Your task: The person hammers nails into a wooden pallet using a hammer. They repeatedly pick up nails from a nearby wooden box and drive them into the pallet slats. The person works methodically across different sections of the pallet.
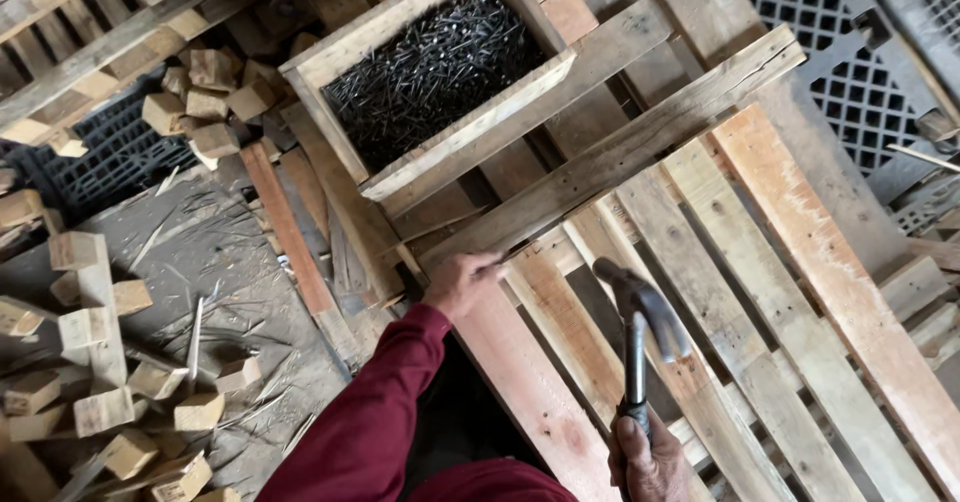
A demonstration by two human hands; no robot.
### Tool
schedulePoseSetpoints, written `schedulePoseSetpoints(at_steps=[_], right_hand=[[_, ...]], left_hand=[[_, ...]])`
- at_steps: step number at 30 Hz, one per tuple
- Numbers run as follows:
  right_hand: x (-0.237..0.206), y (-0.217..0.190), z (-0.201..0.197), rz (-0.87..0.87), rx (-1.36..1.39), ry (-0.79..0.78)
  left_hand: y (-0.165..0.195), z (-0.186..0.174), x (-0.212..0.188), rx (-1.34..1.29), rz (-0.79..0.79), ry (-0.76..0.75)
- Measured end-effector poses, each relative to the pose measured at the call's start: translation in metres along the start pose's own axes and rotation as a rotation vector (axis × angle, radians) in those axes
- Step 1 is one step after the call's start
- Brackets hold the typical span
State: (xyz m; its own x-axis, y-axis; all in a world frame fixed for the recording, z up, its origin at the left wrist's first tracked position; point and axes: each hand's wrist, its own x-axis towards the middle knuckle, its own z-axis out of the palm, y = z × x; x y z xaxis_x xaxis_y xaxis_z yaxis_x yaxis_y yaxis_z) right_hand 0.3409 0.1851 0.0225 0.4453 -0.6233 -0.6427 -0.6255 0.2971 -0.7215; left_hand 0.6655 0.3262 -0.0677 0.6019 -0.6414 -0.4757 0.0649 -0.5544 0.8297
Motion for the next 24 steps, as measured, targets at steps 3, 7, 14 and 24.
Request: schedulePoseSetpoints(at_steps=[3,7,14,24], right_hand=[[0.006,0.028,0.005,0.144,-0.124,0.032],[0.010,0.037,0.013,0.331,-0.244,-0.057],[0.007,0.026,0.011,0.155,-0.103,-0.079],[0.017,0.013,0.009,0.080,-0.260,-0.091]], left_hand=[[-0.004,0.004,0.005,0.018,0.068,0.014],[-0.002,0.004,0.011,-0.017,0.118,0.051],[0.003,-0.005,0.020,0.122,0.193,0.099],[0.011,0.000,0.016,0.171,0.090,0.165]])
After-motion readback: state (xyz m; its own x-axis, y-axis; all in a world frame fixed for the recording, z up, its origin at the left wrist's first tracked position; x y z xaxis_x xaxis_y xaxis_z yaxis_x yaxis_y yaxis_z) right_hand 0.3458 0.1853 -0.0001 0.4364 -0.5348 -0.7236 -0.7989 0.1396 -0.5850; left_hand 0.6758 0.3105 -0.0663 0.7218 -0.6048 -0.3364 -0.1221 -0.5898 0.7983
